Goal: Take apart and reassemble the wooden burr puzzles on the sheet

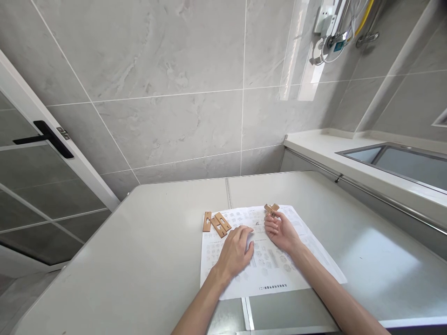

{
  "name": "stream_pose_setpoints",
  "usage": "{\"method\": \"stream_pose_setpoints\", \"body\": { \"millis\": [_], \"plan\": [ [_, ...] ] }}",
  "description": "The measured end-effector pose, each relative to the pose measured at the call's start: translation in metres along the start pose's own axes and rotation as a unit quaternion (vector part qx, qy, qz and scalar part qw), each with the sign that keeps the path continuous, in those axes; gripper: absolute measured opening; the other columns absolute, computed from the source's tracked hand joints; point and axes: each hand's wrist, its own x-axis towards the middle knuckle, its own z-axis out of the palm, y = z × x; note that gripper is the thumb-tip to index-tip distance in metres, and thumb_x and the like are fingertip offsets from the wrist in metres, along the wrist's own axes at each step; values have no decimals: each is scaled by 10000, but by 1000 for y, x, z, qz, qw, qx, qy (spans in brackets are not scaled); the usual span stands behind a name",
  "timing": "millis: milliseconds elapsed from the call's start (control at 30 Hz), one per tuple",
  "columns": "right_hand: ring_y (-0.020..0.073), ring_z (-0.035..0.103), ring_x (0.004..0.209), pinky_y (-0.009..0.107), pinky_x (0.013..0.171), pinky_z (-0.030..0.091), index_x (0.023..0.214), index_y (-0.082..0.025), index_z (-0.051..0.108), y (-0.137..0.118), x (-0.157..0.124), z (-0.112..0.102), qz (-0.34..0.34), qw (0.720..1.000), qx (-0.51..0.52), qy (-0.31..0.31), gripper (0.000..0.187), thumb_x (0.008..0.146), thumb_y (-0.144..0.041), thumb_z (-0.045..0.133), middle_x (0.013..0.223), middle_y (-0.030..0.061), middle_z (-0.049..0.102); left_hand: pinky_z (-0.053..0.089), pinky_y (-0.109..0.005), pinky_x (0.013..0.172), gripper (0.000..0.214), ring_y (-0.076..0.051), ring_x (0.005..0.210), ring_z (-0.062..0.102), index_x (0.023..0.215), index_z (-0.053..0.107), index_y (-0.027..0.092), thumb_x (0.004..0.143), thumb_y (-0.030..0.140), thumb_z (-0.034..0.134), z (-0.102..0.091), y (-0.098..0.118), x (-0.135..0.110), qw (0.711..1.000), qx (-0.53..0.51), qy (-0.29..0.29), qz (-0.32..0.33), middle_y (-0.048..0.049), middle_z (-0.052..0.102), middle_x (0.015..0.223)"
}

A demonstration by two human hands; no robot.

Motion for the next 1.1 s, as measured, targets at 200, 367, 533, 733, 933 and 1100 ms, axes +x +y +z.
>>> {"method": "stream_pose_setpoints", "body": {
  "millis": [200, 367, 533, 733, 933, 1100],
  "plan": [
    [81, 272, 446, 194, 385, 316, 807, -228, 511, 0, -4, 11, 16, 999, -42, -4, 234, 903, -372, 669, 616, -84, 338, 532, -467, 985, 299, -271, 1119, 645, 1257, 581, 253, 966, 191, 565, 2, 1, 0, 997, -69, 18, -37, -79, 673, 1222],
    [105, 182, 472, 240, 417, 257, 748, -237, 492, 2, -15, 29, 33, 987, -148, -59, 327, 916, -493, 607, 598, -88, 281, 547, -445, 970, 300, -234, 1044, 687, 1252, 581, 228, 988, 364, 621, 5, 0, 6, 958, -245, 54, -139, -93, 706, 1169],
    [100, 170, 452, 245, 439, 226, 695, -228, 486, 5, -26, 35, 84, 970, -175, -149, 347, 938, -471, 541, 550, -81, 298, 533, -445, 1000, 507, -258, 1167, 680, 1351, 519, 209, 981, 535, 634, -1, -4, 11, 869, -452, 53, -193, -164, 669, 1323],
    [90, 268, 382, 236, 412, 248, 656, -213, 517, 14, -31, 28, 178, 932, -181, -259, 376, 946, -450, 494, 470, -63, 393, 460, -497, 1126, 593, -318, 1311, 608, 1355, 631, 206, 952, 641, 619, -14, 6, 10, 820, -548, -22, -166, -150, 667, 1374],
    [81, 411, 387, 221, 405, 306, 808, -153, 644, 19, -32, 28, 190, 914, -219, -283, 379, 938, -508, 604, 582, -14, 588, 419, -545, 1169, 608, -340, 1269, 637, 1305, 689, 191, 875, 618, 732, -19, 12, 11, 816, -556, -37, -151, -134, 758, 1162],
    [80, 511, 470, 207, 457, 353, 842, -141, 658, 16, -33, 30, 157, 911, -252, -286, 422, 982, -538, 634, 696, 18, 642, 463, -549, 1117, 566, -333, 1183, 682, 1300, 672, 207, 853, 533, 790, -21, 9, 11, 825, -536, -11, -177, -119, 775, 1070]
  ]
}}
